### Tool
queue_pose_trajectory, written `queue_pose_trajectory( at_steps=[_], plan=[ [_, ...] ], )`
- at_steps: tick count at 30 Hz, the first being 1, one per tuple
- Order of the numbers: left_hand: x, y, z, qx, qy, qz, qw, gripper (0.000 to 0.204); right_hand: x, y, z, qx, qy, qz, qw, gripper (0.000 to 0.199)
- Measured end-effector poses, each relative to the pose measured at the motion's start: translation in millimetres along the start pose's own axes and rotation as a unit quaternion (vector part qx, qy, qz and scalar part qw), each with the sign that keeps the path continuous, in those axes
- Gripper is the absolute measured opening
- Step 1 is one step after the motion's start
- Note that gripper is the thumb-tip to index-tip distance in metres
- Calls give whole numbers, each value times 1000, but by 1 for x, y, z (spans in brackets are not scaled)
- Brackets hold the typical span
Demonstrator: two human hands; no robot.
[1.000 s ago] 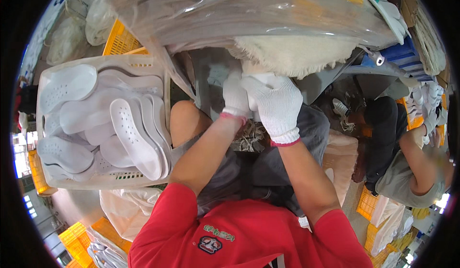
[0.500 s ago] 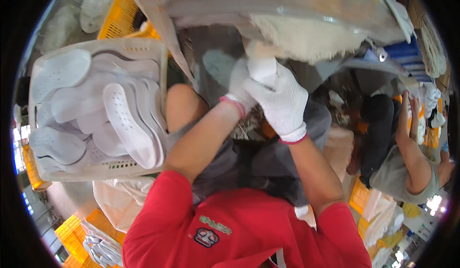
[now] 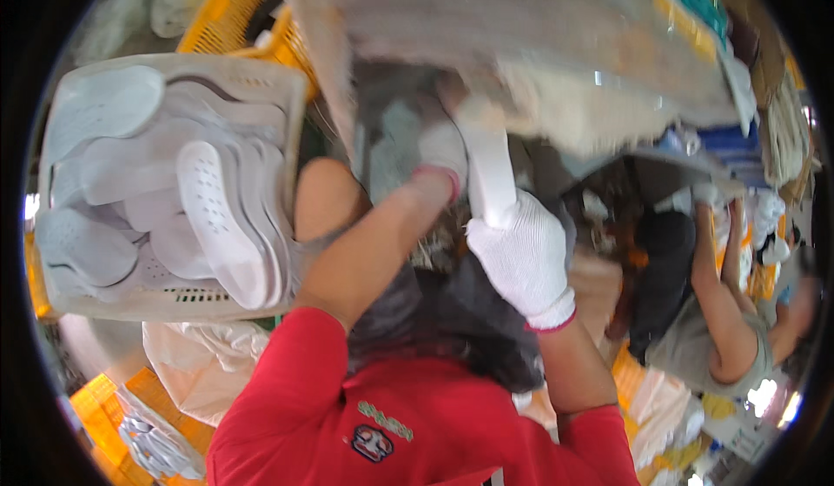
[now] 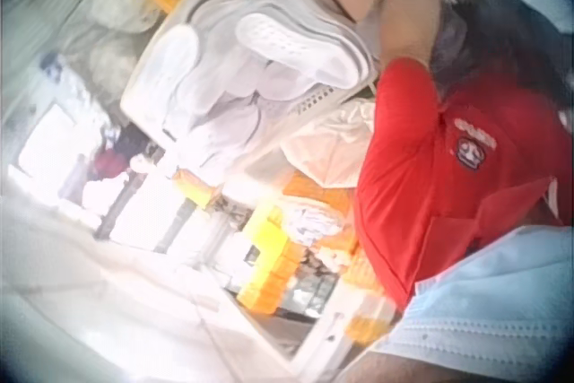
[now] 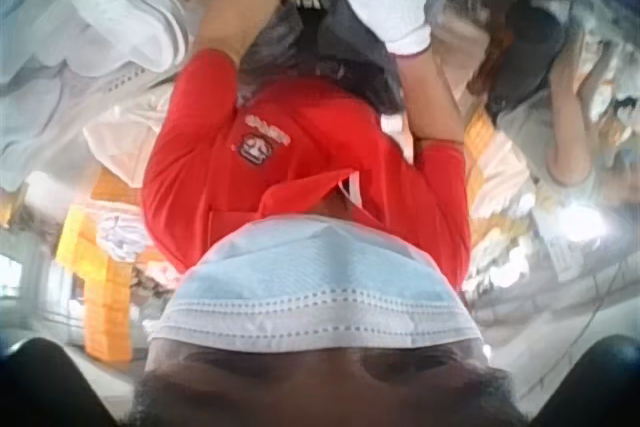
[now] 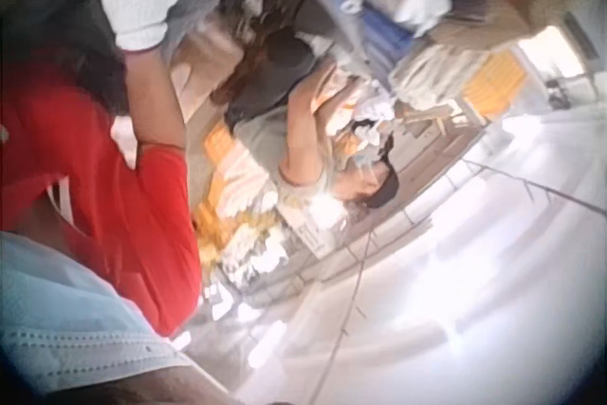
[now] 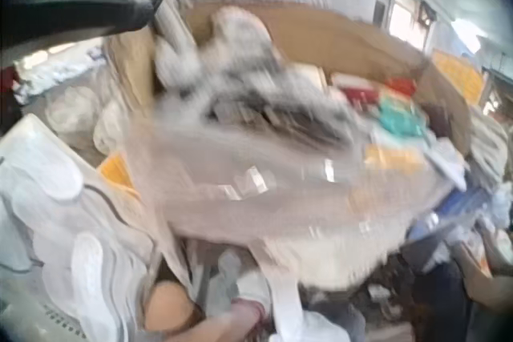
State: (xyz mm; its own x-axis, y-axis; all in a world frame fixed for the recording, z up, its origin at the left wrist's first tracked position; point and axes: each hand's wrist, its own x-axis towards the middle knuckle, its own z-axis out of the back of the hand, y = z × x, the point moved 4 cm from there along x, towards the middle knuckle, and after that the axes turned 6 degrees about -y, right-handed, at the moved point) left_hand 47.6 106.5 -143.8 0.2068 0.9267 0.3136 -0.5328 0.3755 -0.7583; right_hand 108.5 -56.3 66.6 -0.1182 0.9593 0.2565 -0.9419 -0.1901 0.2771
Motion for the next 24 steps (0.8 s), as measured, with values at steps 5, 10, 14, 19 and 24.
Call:
queue_pose_trajectory(
  at_steps=[5,10,14,19,24],
  plan=[
    [-1,-5,8,-323,-3,358,876,34,6,17,12,-61,24,-29,997,26],
    [-57,-73,34,-698,22,425,577,52,-95,5,18,220,59,-326,918,41],
    [-65,-106,44,-746,92,415,512,64,-144,-12,11,592,-26,-546,592,57],
    [-27,-86,35,-617,74,403,672,62,-125,-50,-6,652,-86,-482,578,55],
    [-43,-79,113,-485,156,393,766,51,-141,-93,1,406,-17,-417,813,43]
  ],
)
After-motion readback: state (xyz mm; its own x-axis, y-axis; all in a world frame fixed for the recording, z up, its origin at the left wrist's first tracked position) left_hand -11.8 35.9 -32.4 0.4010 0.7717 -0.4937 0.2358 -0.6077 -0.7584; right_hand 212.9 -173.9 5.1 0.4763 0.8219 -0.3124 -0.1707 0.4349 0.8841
